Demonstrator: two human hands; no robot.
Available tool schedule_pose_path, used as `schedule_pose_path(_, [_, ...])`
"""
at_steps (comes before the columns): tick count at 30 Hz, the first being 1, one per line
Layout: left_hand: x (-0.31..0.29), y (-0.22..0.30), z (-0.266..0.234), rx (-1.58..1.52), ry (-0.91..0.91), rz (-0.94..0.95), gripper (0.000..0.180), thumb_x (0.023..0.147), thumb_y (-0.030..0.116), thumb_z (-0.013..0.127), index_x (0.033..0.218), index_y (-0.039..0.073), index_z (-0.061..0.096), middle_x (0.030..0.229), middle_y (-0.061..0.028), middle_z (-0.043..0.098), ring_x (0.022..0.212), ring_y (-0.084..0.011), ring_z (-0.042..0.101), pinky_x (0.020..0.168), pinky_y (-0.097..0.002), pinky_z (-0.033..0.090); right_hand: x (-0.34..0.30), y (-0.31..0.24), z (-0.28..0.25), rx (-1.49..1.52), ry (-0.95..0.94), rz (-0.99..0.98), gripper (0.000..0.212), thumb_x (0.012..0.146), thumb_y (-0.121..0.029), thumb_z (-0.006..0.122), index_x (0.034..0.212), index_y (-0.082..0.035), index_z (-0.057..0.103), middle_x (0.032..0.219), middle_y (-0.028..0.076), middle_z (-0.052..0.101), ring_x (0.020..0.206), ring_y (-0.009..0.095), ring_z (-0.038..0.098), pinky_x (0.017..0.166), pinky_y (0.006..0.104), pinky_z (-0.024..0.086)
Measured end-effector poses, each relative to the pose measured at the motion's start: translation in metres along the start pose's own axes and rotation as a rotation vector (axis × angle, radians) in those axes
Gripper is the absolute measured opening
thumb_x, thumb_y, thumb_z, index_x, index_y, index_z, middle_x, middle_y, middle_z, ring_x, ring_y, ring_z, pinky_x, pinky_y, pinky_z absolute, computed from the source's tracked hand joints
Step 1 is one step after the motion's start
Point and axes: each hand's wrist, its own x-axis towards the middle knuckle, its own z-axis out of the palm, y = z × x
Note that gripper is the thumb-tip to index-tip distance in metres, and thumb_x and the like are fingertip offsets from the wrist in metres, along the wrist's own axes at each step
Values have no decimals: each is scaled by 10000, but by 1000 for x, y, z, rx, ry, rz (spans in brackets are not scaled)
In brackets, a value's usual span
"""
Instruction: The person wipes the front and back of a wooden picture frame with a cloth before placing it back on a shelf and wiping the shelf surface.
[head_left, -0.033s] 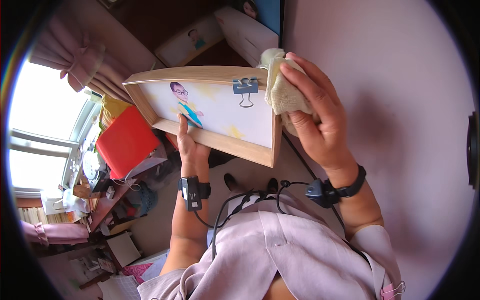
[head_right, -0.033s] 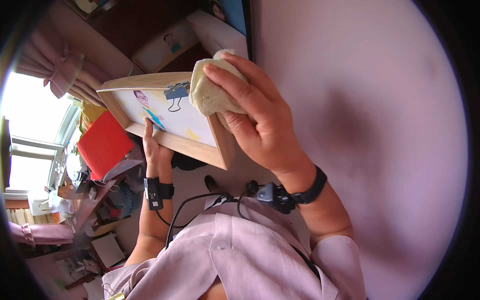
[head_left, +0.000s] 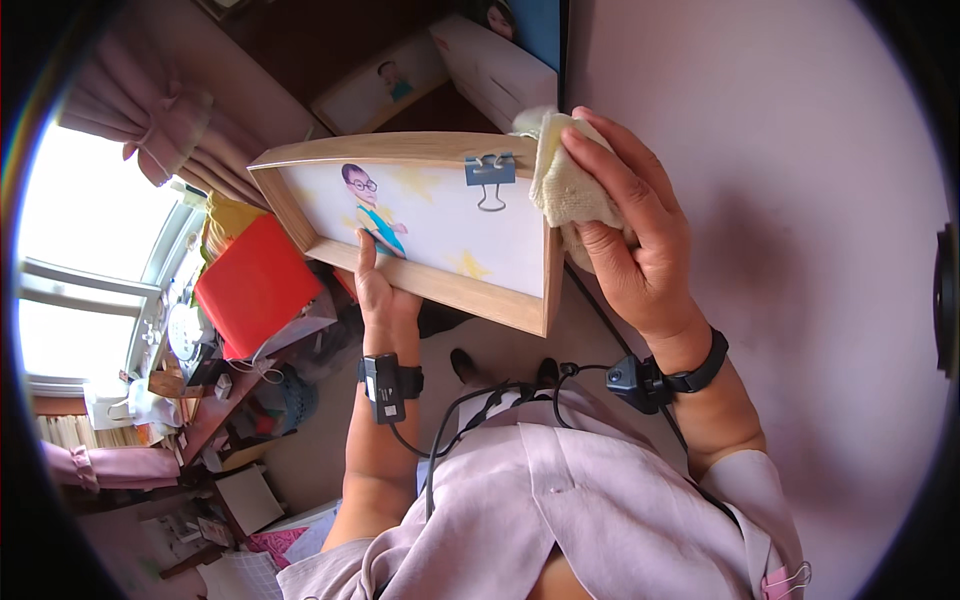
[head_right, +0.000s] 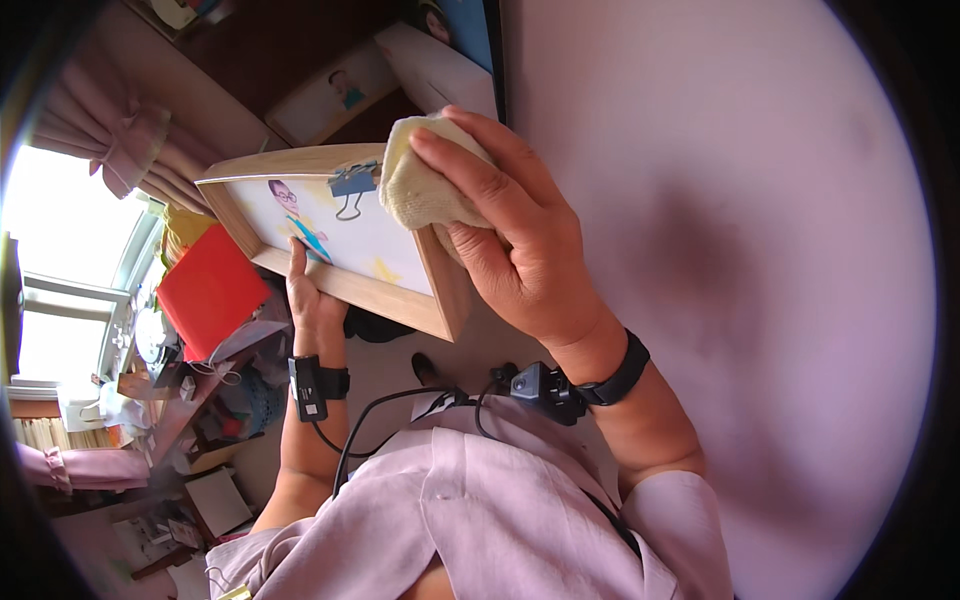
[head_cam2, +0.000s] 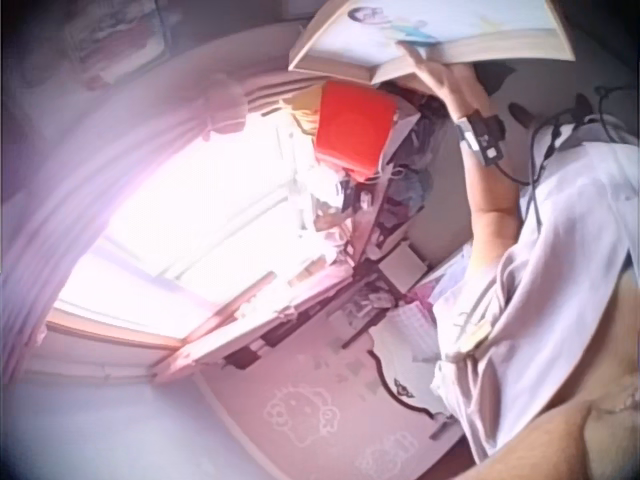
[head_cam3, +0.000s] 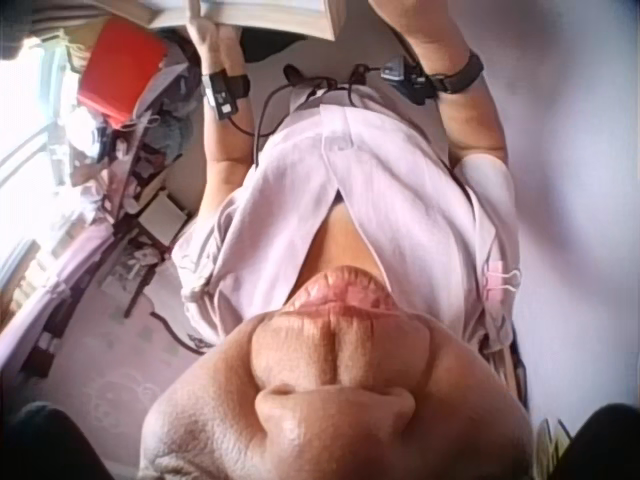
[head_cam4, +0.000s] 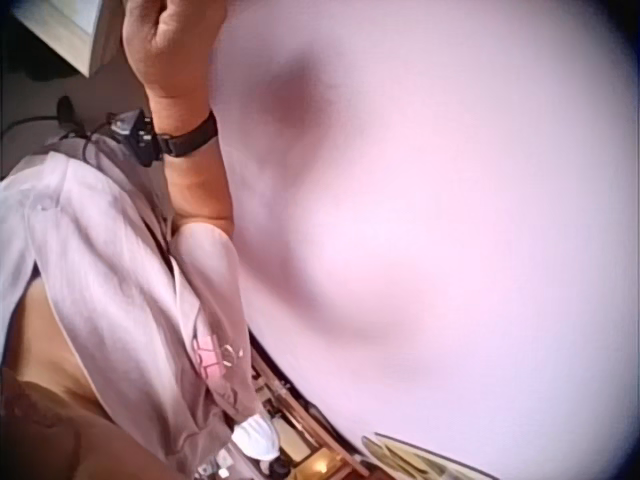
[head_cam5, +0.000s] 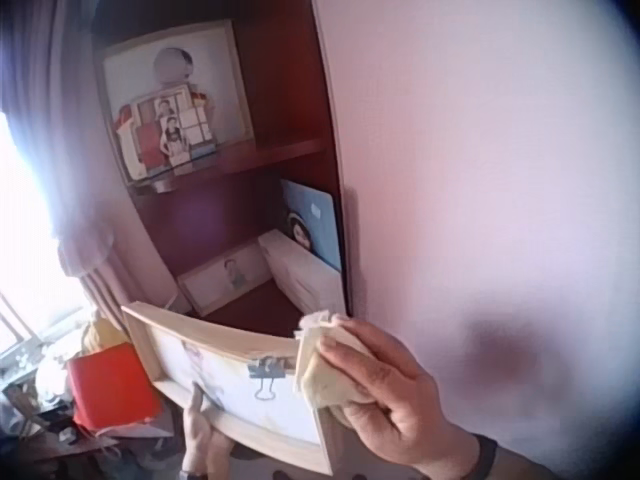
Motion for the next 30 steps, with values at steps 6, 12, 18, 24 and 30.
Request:
schedule_pose_path(6, [-2,4,15,-17,-10,56,363,923,359,523,1136,65,531,1079,-98,603,1003,-255,572,954,-431,430,-27,14,6,-37,149,34,377,825,-12,590,1201,-34,571,1265,204,495,1116,330,542,926,336,447])
schedule_pose_path(12, [8,16,38,-60,-19,184,357,927,355,516,1117,54,527,1096,-112,595,1029,-270,562,958,-451,431,-87,15,10,70,-48,251,441,758,42,526,1191,-26,573,1250,199,514,1119,316,539,954,340,415])
schedule_pose_path(18, [-20,5,74,37,-137,259,393,913,453,503,802,76,498,782,-73,554,805,-198,535,889,-401,449,-99,29,-9,422,-128,607,325,787,-97,538,1087,18,586,1130,136,571,1010,206,559,893,312,439])
schedule_pose_path(24, [-23,-9,66,110,-241,227,507,875,416,585,1221,68,458,1058,-68,585,930,-197,575,912,-396,462,-44,11,-8,459,50,623,489,821,-318,649,1126,39,515,1010,90,589,908,130,544,835,270,432])
schedule_pose_path(30, [-41,-10,78,186,-325,174,519,893,415,558,1241,48,442,1092,-102,577,984,-233,572,900,-417,467,-33,7,-16,413,-7,862,419,723,-196,770,1005,4,534,871,20,543,780,74,502,700,223,430])
